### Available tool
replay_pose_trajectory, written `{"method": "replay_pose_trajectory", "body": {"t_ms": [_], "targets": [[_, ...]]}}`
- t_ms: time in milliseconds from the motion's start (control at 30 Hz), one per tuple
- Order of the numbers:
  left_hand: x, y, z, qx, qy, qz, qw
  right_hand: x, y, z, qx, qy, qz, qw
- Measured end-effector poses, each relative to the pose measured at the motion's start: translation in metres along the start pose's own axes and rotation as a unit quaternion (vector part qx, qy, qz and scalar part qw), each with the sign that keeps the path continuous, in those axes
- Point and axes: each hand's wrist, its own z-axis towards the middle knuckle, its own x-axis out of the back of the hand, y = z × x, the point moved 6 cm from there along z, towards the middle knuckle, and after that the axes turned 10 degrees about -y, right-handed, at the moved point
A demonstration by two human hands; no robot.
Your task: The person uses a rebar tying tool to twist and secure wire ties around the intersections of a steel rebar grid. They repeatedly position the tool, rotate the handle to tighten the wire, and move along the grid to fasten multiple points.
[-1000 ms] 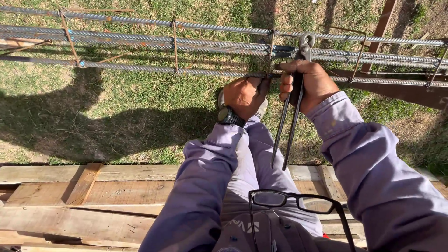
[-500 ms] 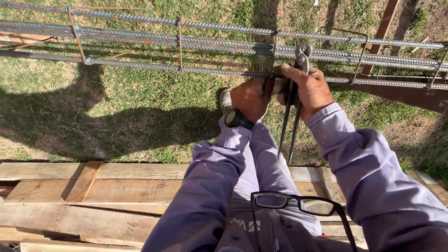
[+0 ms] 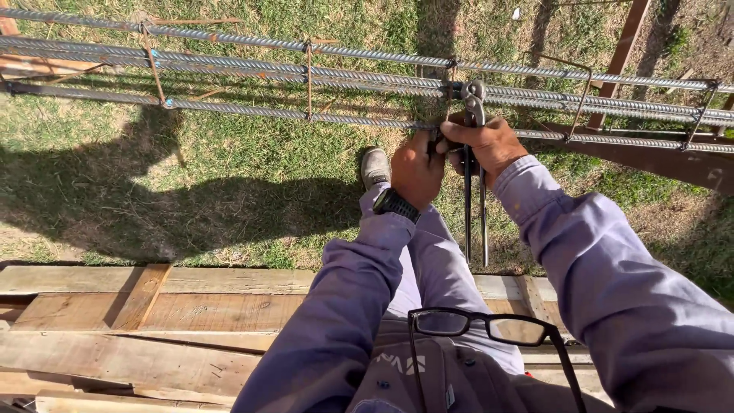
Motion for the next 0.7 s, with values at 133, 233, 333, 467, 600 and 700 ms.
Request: {"method": "replay_pose_trajectory", "body": {"t_ms": [133,233,333,467,600,700], "targets": [[-0.013,-0.012,-0.014,0.058,0.004,-0.301,0.952,0.012,0.013,0.016,0.08,-0.001,-0.062,0.995],[-0.017,-0.009,-0.022,0.082,0.029,-0.42,0.903,0.017,0.024,0.039,0.115,0.013,-0.131,0.985],[-0.006,-0.001,-0.029,0.136,0.065,-0.335,0.93,0.013,0.03,0.05,0.119,0.048,-0.189,0.974],[0.03,0.042,-0.017,0.245,-0.012,-0.066,0.967,0.017,0.033,0.06,0.093,0.095,-0.224,0.966],[0.035,0.055,0.008,0.256,-0.081,0.035,0.963,0.02,0.056,0.083,0.08,0.114,-0.175,0.975],[0.033,0.046,0.041,0.241,-0.137,0.16,0.947,0.013,0.061,0.095,0.067,0.109,-0.133,0.983]]}}
